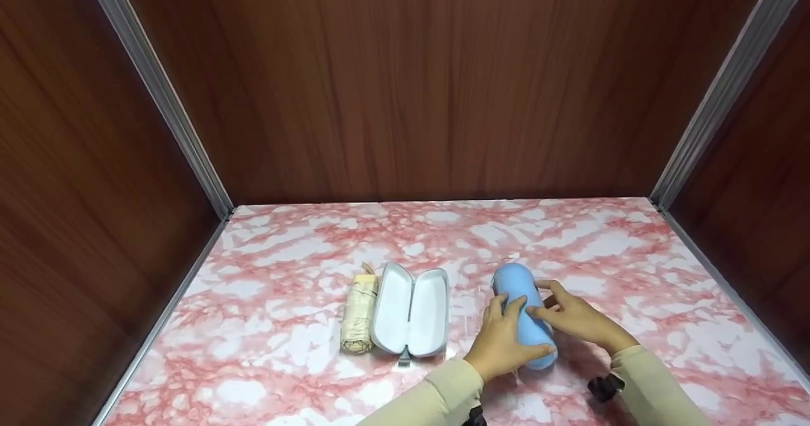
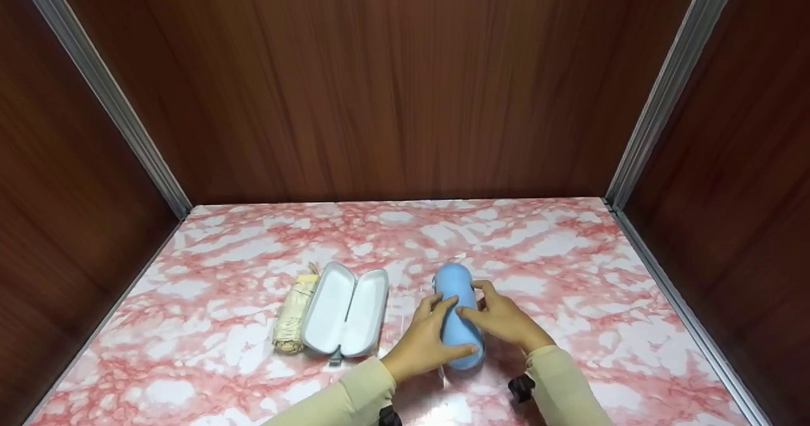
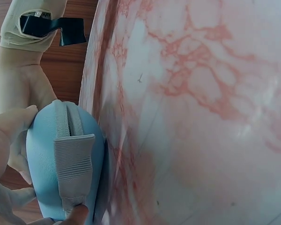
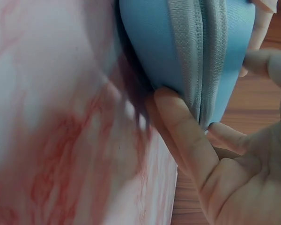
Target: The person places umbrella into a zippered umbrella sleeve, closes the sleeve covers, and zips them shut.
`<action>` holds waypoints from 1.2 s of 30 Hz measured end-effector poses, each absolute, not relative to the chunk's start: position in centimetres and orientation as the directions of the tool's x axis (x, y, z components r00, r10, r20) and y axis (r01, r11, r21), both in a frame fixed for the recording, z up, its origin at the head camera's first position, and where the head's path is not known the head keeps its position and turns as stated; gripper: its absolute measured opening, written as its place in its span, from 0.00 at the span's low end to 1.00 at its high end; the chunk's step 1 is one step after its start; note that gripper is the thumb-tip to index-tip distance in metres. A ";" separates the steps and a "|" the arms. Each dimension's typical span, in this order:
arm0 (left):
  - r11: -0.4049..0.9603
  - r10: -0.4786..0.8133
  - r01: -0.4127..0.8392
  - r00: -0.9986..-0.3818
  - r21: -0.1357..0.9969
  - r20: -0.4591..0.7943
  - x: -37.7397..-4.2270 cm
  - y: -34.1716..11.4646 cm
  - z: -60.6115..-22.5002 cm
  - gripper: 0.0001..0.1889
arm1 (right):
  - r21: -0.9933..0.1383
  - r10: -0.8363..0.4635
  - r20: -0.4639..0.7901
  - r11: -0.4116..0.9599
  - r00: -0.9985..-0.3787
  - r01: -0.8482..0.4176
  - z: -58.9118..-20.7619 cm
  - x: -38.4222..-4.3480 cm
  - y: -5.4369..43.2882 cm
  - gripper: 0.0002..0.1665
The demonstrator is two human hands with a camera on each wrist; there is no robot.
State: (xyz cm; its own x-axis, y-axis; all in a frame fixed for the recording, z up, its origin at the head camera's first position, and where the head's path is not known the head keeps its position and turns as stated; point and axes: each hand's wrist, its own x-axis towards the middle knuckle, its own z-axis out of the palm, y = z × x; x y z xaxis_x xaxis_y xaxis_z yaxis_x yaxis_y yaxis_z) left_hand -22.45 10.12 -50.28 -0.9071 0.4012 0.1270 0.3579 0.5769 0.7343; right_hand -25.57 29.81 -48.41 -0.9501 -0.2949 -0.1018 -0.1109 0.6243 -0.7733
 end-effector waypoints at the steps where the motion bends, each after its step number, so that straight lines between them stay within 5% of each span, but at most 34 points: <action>1: 0.574 0.404 0.358 -0.906 0.737 0.126 -22.5 10.1 -50.3 0.47 | -0.774 -0.302 -0.108 0.623 -0.947 -0.110 -48.3 -25.6 29.7 0.44; 12: 0.541 0.476 0.366 -0.876 0.757 0.083 -23.0 9.3 -50.0 0.48 | -0.786 -0.327 -0.113 0.607 -0.938 -0.117 -48.1 -25.7 29.6 0.47; 36: 0.642 0.648 0.522 -0.761 0.562 -0.032 -25.0 6.6 -46.7 0.37 | -0.790 -0.301 -0.164 0.610 -0.940 -0.058 -48.3 -25.8 29.0 0.50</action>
State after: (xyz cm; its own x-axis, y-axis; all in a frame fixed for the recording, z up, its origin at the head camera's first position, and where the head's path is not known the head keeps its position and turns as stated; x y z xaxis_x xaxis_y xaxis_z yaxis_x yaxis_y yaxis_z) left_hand -24.99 6.64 -46.73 -0.7613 0.6476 -0.0323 0.5220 0.6417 0.5619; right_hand -25.79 29.01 -48.26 -0.9396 -0.3006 -0.1636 -0.0577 0.6103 -0.7901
